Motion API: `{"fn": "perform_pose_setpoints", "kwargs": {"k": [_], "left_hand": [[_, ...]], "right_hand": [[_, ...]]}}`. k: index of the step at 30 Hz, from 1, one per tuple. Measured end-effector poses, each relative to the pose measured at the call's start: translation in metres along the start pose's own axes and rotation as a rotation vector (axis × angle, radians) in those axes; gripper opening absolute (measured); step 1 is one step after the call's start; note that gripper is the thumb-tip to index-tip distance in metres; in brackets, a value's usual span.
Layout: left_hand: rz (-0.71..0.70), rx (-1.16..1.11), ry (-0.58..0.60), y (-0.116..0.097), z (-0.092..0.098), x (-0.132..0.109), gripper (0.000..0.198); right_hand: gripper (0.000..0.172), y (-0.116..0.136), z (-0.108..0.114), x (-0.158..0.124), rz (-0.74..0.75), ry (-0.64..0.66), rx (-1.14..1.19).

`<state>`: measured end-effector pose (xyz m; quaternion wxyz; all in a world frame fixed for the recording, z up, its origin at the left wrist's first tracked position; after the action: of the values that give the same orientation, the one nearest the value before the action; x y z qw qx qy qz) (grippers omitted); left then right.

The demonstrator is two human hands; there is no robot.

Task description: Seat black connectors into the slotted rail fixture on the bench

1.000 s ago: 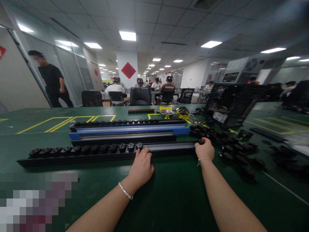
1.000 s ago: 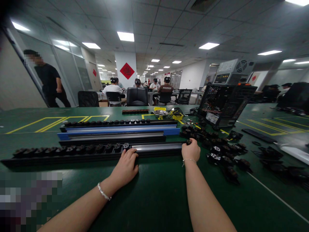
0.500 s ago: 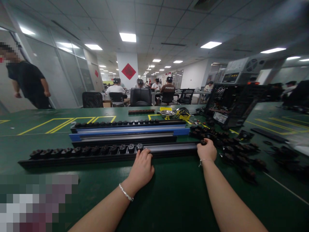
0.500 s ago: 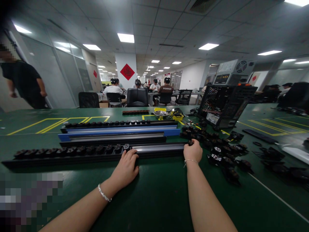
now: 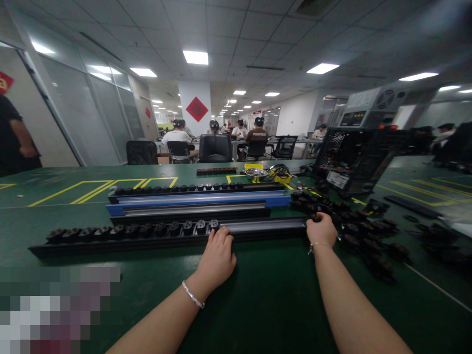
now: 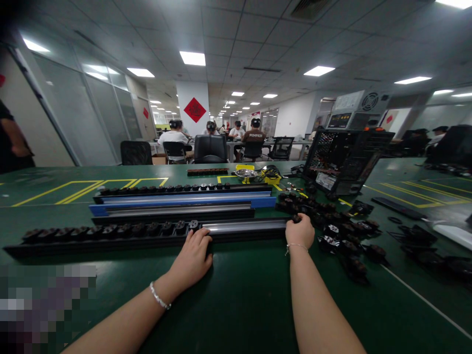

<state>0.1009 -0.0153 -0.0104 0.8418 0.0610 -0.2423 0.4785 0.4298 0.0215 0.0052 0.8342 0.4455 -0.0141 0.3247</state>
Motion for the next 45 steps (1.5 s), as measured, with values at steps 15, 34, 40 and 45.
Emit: {"fn": "perform_pose_setpoints", "kwargs": {"k": [15, 34, 40, 45], "left_hand": [[-0.002, 0.001, 0.001, -0.001, 0.001, 0.0, 0.034], [0.006, 0.017, 0.012, 0.0, 0.001, -0.001, 0.034], [0.007, 0.02, 0.02, 0.0, 0.001, 0.0, 0.033], [0.012, 0.019, 0.011, 0.0, -0.001, 0.0, 0.033]], "right_hand": [[0.046, -0.017, 0.005, 0.017, -0.073, -0.052, 0.031], [0.046, -0.037, -0.001, 0.036, 0.088, 0.037, -0.286], [0.043, -0.035, 0.003, 0.034, 0.129, -0.145, -0.253], [0.039, -0.008, 0.009, 0.024, 0.391, -0.299, -0.124]]}}
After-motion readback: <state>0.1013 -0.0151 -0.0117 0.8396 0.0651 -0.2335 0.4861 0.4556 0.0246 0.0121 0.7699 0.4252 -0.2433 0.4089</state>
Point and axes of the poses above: each hand's wrist, its own x-axis towards the middle knuckle, its own z-axis out of the back of the hand, y = z × x, the point moved 3 cm from there along x, towards the middle knuckle, and after that the axes turned 2 degrees about x, right-handed, at the moved point
